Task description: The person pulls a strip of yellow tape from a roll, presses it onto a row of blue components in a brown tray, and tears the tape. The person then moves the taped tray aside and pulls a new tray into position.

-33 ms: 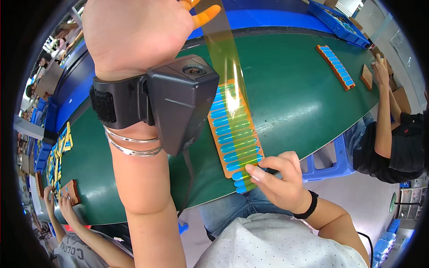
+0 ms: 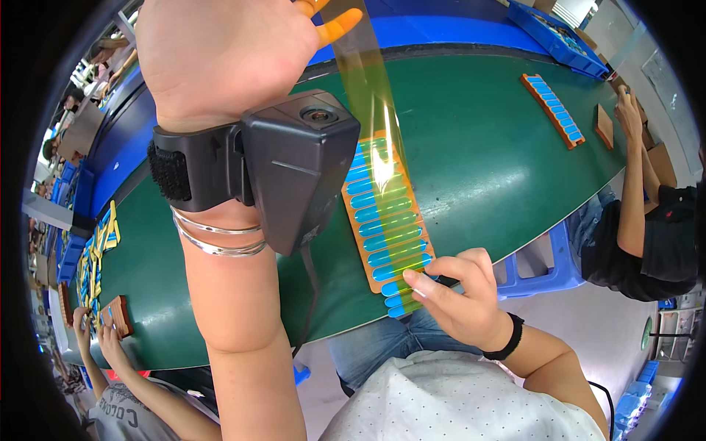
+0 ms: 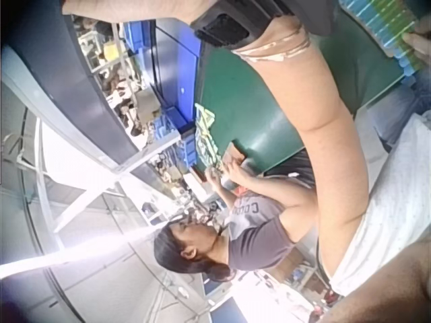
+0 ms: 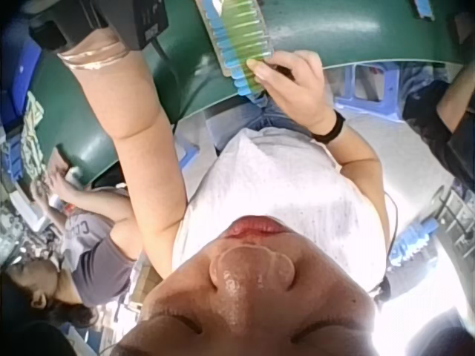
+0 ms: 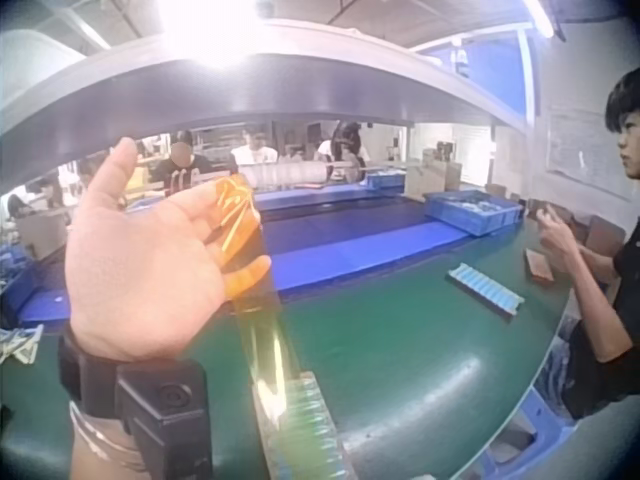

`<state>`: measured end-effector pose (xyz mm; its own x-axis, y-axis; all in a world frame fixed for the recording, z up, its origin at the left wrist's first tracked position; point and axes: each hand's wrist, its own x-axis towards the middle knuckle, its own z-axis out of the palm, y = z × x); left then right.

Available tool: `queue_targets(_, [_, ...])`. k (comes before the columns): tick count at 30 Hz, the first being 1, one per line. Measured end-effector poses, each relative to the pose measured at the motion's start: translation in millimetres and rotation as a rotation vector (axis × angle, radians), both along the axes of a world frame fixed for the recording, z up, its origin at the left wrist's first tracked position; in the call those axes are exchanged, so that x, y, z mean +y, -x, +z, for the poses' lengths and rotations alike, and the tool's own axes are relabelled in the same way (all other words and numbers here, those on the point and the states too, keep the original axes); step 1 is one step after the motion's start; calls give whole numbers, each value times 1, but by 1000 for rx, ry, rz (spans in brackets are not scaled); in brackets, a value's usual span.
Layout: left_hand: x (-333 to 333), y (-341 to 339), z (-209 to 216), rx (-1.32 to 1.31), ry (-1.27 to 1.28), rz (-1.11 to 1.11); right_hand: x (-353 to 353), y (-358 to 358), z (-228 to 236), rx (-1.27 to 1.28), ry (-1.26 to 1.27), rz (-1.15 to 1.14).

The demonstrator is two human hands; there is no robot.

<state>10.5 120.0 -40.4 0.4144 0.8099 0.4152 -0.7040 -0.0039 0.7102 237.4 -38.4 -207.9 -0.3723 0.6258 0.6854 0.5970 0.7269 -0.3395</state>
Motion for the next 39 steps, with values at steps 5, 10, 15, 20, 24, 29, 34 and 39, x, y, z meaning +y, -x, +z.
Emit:
queue_targets(5, [-4,-8,1,32,67,105,1,-1,0,-37,31,9])
queue_targets(10, [2,-1,-1,52,36,23,0,1,3,-33,62,15])
queue_targets(15, [3,-4,-2,66,10,-29,0,0,6,-44,74,21])
queue_targets(20, [11,4,-5,84,81,-62,-2,5,27,-122,168,-18])
queue_targets(24, [15,-14,3,153,358,121,12,7,44,-184,220,-8])
queue_targets(29, [32,-9,-20,216,384,123,37,9,53,-155,364,69])
queue_targets(34, [54,8,-35,191,313,-147,39,11,59,-200,430,85])
queue_targets(39, [35,-34,-31,364,543,498,48,11,59,-232,396,39])
